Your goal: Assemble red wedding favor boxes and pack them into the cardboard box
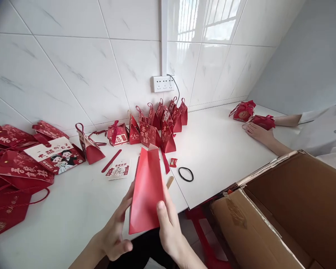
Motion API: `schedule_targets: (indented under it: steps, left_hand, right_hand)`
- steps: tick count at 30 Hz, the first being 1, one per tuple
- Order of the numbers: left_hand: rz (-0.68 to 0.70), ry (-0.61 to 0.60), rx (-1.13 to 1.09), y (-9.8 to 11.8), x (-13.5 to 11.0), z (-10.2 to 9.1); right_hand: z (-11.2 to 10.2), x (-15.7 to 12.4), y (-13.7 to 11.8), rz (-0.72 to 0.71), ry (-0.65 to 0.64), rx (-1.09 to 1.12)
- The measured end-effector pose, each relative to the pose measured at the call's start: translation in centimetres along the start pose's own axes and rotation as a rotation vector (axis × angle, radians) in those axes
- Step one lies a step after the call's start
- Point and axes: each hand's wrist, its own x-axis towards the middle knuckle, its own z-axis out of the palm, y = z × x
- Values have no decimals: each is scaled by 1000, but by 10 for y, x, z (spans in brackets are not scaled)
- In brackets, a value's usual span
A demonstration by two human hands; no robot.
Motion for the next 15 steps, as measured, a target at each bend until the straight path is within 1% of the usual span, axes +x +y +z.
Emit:
schedule_targets:
  steps: [1,2,4,5,6,8,9,11,13,15]
  left_hand:
    - [-56,31,-83,-2,5,0]
    - [-153,68,-172,-3,10,-1]
    - [-371,117,-327,-3,20,-2]
    - [-447,123,-375,-3,25,-4]
    - [-488,124,-398,-3,28,-7]
    - [-476,148,-392,-2,31,-15]
    - [-447,168,-363,-2,31,-20]
    - [-361,168,-270,-1,27,-28]
    - [-265,115,-139,-2,22,-32]
    - [-213,67,2,-2,18,-31]
  right_hand:
    - [-4,-1,5,-53,4,-45]
    - [-7,-1,10,-146,-5,-82]
    - [-7,-1,25,-407,-86,-140]
    - [-5,-1,33,-531,-142,-168]
    - [-2,-2,41,-623,-196,-199]
    - [6,-5,56,-722,-250,-252]
    - [9,-7,61,-728,-238,-260]
    - [15,-8,65,-672,-153,-230]
    - [20,-5,62,-547,-68,-151]
    - [23,3,54,-403,-51,-68]
